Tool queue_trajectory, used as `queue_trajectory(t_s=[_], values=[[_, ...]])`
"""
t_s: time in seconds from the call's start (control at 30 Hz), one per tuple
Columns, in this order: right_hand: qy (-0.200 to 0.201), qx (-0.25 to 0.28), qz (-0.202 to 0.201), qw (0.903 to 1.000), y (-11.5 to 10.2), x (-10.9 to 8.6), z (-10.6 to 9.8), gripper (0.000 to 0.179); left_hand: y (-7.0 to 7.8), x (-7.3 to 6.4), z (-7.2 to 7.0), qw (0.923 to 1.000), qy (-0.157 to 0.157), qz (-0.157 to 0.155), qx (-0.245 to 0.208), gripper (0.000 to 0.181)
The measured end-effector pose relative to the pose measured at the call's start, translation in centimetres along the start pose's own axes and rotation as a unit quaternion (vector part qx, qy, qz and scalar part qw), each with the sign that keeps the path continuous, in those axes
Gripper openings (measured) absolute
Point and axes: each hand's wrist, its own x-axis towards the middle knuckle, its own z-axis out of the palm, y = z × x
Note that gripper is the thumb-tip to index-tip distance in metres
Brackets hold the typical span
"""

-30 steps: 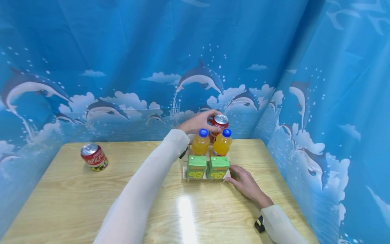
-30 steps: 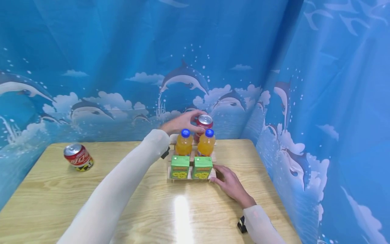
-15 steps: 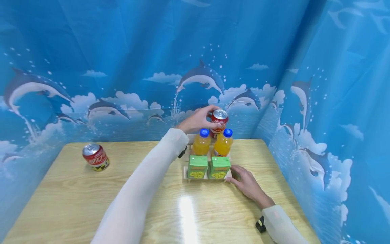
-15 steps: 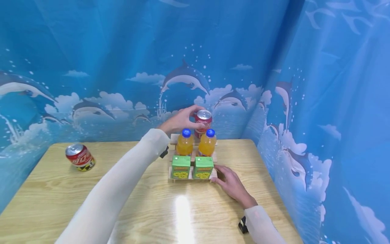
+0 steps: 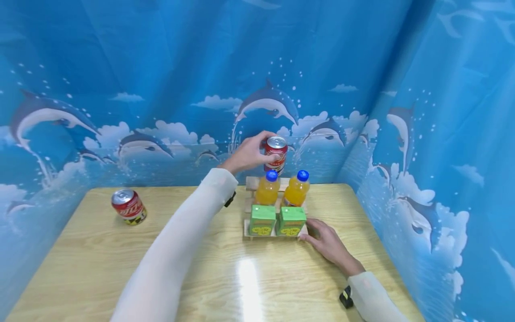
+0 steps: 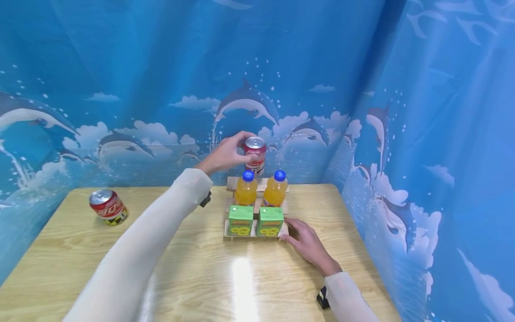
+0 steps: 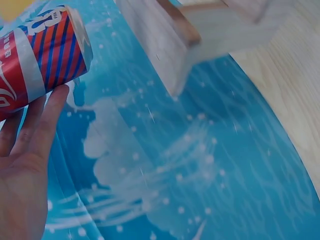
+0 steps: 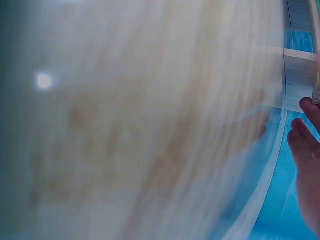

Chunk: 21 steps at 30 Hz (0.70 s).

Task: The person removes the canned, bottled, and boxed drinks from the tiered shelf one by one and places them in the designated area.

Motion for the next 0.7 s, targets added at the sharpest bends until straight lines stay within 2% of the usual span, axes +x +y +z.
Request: queue_trajectory(t_s=[0.23,0.7], values=[[-0.005,-0.001,0.011,0.9999,-0.2,0.0,0.0,0.062,-0.5,-1.2,-1.8,0.9997,0.016,-0.019,0.008,0.065],[-0.008,0.000,0.013,0.9999,0.0,0.0,0.0,0.064,-2.3,-4.0,-4.2,0.9972,0.060,-0.039,0.023,0.066]])
